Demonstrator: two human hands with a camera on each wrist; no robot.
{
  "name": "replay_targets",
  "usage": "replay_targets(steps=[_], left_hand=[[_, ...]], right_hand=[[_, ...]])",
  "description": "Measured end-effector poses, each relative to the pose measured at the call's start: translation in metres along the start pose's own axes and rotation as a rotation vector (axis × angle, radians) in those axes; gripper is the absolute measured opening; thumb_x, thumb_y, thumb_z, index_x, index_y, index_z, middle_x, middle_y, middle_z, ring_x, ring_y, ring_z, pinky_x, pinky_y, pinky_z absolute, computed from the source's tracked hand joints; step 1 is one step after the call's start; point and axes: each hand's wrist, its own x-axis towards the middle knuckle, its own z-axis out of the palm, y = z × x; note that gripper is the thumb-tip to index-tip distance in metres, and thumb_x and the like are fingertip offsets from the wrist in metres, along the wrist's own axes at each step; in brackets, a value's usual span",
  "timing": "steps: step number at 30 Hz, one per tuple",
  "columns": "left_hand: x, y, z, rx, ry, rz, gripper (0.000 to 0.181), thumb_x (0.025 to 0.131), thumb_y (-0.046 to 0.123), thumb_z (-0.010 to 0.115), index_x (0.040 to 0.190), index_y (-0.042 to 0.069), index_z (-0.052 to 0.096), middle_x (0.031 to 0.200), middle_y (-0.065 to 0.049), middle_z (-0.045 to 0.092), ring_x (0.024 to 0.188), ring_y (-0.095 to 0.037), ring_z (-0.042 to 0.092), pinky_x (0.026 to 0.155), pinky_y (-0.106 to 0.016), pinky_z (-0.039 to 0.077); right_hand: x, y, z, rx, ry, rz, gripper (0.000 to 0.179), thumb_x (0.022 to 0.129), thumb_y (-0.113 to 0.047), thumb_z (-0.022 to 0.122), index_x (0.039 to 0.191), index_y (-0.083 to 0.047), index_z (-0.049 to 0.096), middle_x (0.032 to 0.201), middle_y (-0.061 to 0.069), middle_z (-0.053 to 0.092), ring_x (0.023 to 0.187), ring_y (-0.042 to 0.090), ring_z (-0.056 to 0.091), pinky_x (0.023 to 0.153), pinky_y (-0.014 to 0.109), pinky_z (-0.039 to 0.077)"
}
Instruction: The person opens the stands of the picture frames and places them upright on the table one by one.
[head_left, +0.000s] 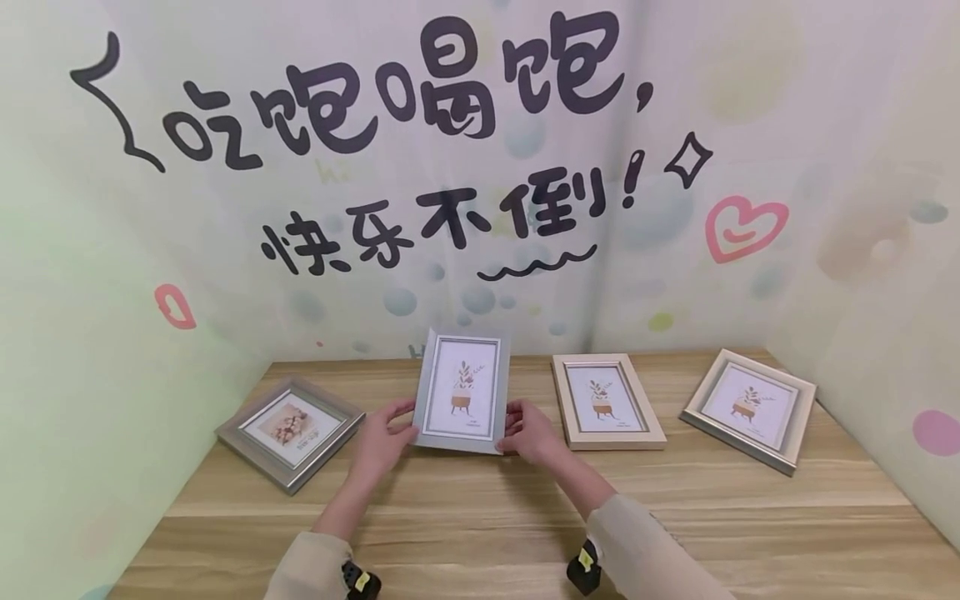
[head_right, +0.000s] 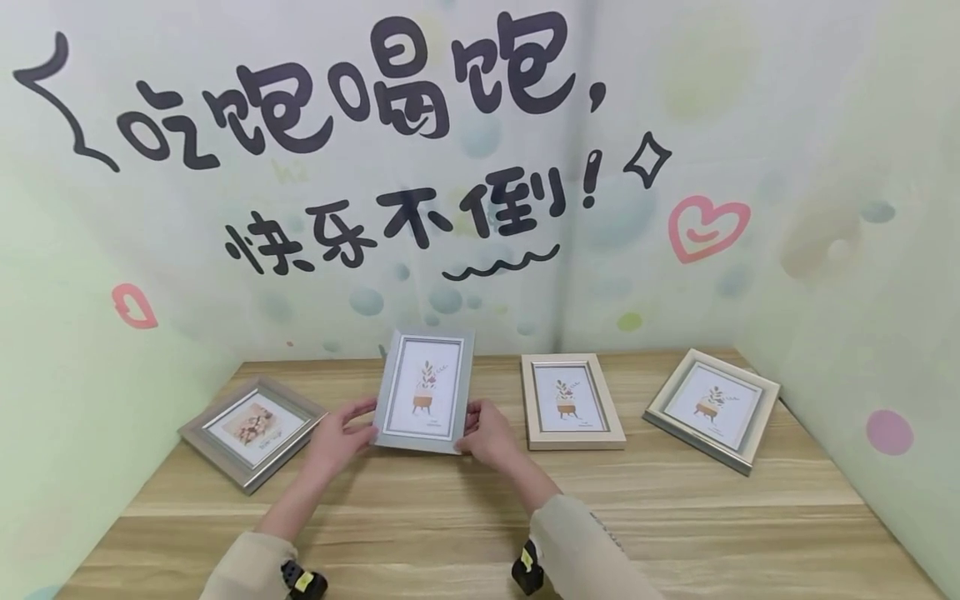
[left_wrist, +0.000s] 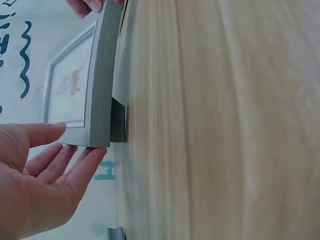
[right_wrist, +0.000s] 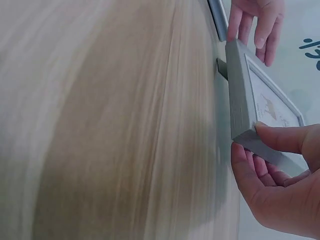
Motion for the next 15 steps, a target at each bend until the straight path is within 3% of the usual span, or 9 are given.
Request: replay_targets(steps=[10,15], left_hand=[[0.005,0.01,0.012,-0.015,-0.021,0.008,0.051,0.091,-0.005,0.06,0.141,-0.009,0.046,0.143,-0.032,0.047,0.123,-0.05,0.057,0.098,-0.046,0.055],[0.006,0.014,0.018,-0.024,-0.016,-0.004,0.051,0.092,-0.004,0.061,0.14,-0.009,0.045,0.145,-0.031,0.046,0.126,-0.049,0.055,0.101,-0.047,0.054]], right_hand=[[-0.003,0.002,-0.003,0.01,0.011,-0.059,0.052,0.071,0.017,0.076,0.113,0.005,0.048,0.099,0.016,0.06,0.089,0.023,0.063,0.075,0.031,0.058],[-0.004,0.007,-0.003,0.006,0.005,-0.08,0.053,0.07,0.017,0.076,0.113,0.003,0.047,0.103,0.02,0.068,0.091,0.026,0.068,0.077,0.035,0.061]])
